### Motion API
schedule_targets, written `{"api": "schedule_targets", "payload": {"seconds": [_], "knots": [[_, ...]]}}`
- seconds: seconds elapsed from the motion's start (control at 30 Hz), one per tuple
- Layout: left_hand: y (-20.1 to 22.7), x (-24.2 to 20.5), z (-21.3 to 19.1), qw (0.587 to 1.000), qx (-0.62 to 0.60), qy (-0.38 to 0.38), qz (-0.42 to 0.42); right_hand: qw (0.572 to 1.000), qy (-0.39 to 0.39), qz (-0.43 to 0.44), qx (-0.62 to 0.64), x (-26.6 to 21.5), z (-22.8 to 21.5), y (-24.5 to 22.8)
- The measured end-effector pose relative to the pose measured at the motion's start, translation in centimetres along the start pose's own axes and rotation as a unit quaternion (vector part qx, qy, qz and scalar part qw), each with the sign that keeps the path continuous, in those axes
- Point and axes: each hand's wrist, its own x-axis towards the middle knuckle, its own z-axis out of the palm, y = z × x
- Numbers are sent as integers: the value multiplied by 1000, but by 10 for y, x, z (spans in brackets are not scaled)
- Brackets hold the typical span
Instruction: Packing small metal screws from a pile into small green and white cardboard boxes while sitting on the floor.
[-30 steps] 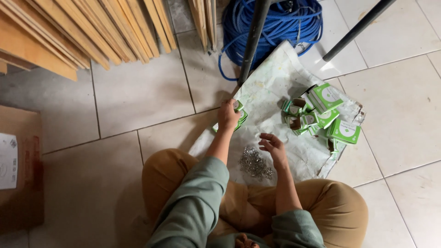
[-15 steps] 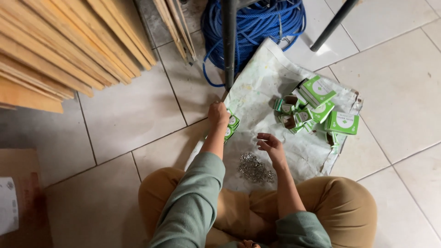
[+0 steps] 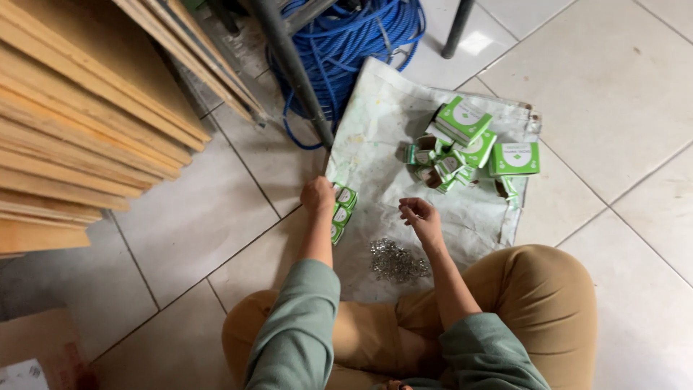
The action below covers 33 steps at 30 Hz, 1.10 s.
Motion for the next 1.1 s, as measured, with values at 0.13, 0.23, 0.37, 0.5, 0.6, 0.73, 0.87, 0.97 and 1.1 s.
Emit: {"api": "schedule_targets", "payload": {"seconds": [0.13, 0.23, 0.37, 0.5, 0.6, 0.73, 0.87, 0.97, 1.1], "knots": [[23, -40, -45, 999, -41, 31, -14, 977, 173, -98, -78, 9, -21, -20], [43, -82, -60, 970, -175, 161, 43, 906, 319, -198, -195, 34, -39, -20], [78, -146, -42, 921, -375, 104, 27, 891, 309, -190, -274, 56, -49, -39], [94, -187, -8, 859, -509, -57, 13, 901, 284, -100, -312, 86, -69, -17], [83, -180, 19, 867, -488, -81, 63, 905, 253, -126, -317, 72, -63, -46], [80, -198, -17, 867, -485, -55, 101, 943, 191, -106, -250, 53, -60, -49], [81, -210, -46, 846, -497, 3, 194, 997, 59, -17, -48, -16, -16, -78], [78, -213, -43, 839, -499, 26, 218, 1000, -7, 24, -9, -42, 2, -75], [62, -188, 1, 822, -523, 50, 220, 997, -80, 5, 18, -58, 11, -85]]}}
